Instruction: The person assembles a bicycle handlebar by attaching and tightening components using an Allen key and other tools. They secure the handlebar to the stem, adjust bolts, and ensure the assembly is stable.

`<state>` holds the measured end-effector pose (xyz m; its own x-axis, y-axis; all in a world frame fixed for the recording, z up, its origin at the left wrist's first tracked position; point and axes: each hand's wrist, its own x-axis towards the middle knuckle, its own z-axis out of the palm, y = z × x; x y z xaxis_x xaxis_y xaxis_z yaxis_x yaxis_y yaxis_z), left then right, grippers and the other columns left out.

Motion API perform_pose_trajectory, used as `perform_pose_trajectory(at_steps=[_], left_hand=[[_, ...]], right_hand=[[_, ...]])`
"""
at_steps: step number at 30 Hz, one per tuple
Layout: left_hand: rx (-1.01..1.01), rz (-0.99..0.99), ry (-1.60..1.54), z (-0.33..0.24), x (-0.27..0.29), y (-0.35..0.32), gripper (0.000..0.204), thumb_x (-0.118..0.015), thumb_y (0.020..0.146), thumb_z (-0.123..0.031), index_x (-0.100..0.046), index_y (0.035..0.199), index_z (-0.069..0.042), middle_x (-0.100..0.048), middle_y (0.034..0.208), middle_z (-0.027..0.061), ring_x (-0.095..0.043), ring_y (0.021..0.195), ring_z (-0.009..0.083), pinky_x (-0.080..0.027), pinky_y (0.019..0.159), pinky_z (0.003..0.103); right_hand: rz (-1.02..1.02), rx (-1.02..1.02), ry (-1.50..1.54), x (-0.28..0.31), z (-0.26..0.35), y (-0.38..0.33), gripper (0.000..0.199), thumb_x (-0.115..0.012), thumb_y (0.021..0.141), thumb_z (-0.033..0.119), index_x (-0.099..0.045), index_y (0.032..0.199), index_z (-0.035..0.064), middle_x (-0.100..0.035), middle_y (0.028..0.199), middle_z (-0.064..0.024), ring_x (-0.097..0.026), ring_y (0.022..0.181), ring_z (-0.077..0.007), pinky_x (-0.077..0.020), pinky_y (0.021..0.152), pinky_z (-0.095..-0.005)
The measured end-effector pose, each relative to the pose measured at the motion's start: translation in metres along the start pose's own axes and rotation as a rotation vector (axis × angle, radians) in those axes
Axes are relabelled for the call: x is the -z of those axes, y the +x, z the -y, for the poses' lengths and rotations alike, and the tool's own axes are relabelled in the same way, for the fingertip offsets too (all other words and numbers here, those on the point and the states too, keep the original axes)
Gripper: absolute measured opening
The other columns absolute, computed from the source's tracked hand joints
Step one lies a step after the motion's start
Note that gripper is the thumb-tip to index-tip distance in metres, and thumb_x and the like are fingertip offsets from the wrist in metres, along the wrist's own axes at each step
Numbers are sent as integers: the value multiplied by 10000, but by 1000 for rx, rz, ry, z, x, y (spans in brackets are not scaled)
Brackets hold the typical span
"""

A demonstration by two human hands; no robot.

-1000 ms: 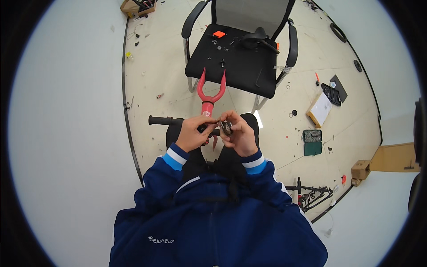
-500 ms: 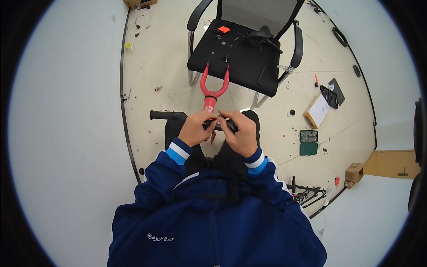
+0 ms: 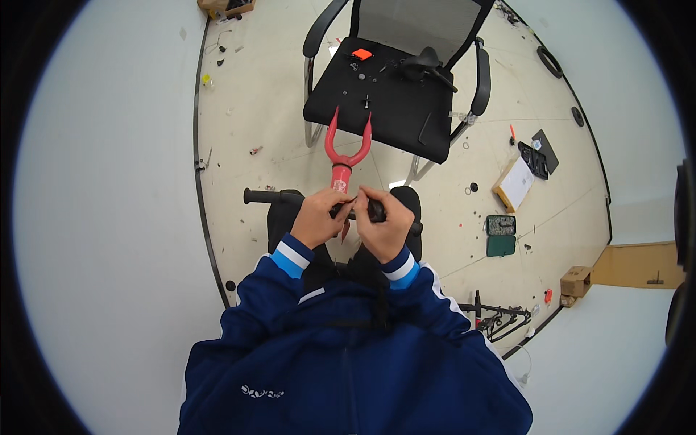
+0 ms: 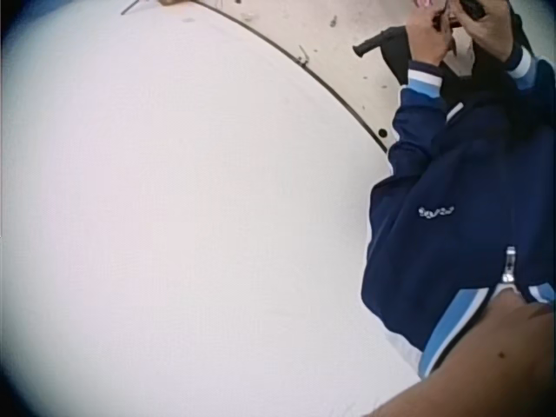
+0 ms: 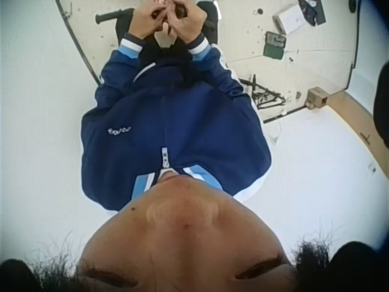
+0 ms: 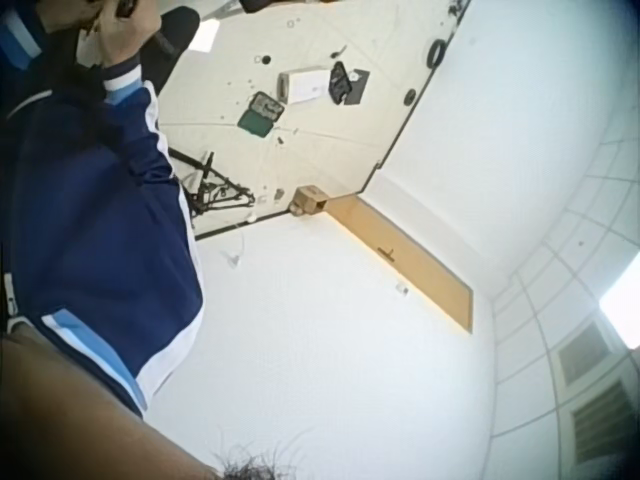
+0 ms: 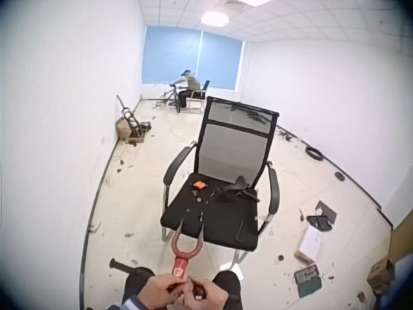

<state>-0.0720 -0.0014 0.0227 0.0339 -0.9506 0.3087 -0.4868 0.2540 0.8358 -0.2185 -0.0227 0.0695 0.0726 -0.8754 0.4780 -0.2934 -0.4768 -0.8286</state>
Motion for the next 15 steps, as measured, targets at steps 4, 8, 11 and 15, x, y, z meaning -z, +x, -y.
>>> perform_pose_trajectory(at_steps=[4,8,11,15], left_hand=[[-48,27,-10,5,4,5,219,-707,738,-8,-691,956,-11,-698,899,150,-675,843,339,-550,760,378],[-11,2,-7,-1,4,3,133,-726,793,-23,-687,919,-10,-700,891,137,-680,815,326,-545,741,362],[-6,12,-2,-7,7,6,108,-714,809,-7,-684,912,-1,-697,880,135,-682,806,313,-540,730,360],[2,34,-19,-9,9,10,112,-717,818,-14,-686,924,0,-697,885,140,-681,809,315,-541,728,357]], right_hand=[[146,402,-19,0,11,-1,262,-753,779,-58,-688,1029,-16,-700,805,-153,-702,664,-266,-548,617,-279],[78,246,-62,26,15,27,152,-698,809,-72,-705,948,-11,-711,774,-136,-727,708,-206,-554,658,-275],[0,49,-11,37,-47,92,85,-712,874,45,-720,938,-10,-719,766,-101,-657,610,-116,-505,585,-246],[55,-546,147,46,-179,168,176,-683,918,126,-710,963,-42,-727,789,-93,-620,558,-114,-499,504,-245]])
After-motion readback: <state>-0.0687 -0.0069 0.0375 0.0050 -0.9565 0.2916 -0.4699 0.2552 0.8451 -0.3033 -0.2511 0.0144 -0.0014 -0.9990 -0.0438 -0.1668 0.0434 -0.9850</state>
